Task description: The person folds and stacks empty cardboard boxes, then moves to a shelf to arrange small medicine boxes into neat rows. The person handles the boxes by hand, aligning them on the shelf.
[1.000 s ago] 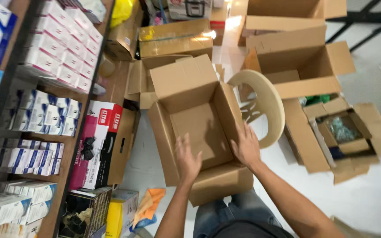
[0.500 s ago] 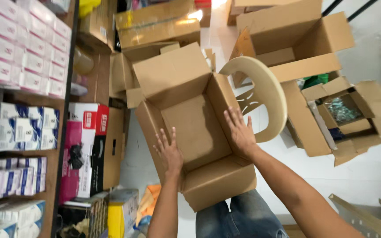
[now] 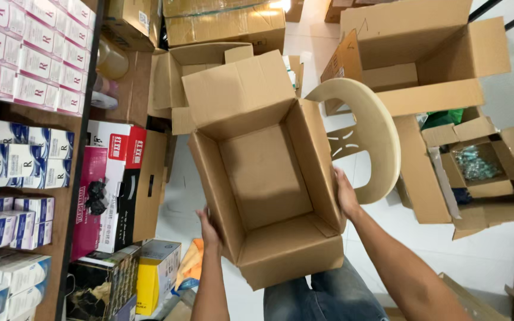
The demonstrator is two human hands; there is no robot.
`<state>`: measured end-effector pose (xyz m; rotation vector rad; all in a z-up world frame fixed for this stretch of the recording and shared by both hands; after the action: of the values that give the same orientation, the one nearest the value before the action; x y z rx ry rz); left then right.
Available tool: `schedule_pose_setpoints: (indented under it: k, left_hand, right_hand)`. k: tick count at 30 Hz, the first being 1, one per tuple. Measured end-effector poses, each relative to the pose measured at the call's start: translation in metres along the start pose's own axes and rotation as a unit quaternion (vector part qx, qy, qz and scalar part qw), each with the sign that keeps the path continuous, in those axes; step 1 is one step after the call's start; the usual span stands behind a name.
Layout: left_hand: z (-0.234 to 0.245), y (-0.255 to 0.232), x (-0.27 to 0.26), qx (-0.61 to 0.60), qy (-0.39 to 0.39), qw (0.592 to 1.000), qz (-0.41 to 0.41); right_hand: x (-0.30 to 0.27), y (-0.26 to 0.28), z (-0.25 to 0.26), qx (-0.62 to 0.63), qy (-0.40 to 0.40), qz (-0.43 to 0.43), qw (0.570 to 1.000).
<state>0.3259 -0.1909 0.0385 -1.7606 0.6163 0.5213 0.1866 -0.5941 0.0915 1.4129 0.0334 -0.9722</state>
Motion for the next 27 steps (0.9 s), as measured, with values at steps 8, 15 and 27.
schedule_pose_setpoints:
  k: [8,15,27]
  left_hand:
    - [0.084,-0.028,-0.03,0.463,-0.238,0.852,0.051]
    - [0.124,-0.153,-0.087,0.383,-0.124,0.915,0.013]
    - [-0.151,-0.071,-0.132,0.611,0.068,0.734,-0.289]
  right_hand:
    - [0.002,-0.018,0.026,-0.17,-0.064,-0.139,0.974]
    - [-0.054,0.133,0.072,-0.286,-0.016,-0.053,0.957]
    - [-0.115,0.126,-0.087,-0.467,0.022,0.335,0.818]
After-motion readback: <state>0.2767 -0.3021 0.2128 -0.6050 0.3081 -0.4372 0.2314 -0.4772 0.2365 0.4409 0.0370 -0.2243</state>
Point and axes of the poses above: each hand's wrist, its own x-axis towards the middle knuckle, its own z-axis out of the back of the hand, y = z × x, the point moved 1 cm from there along x, towards the middle knuckle
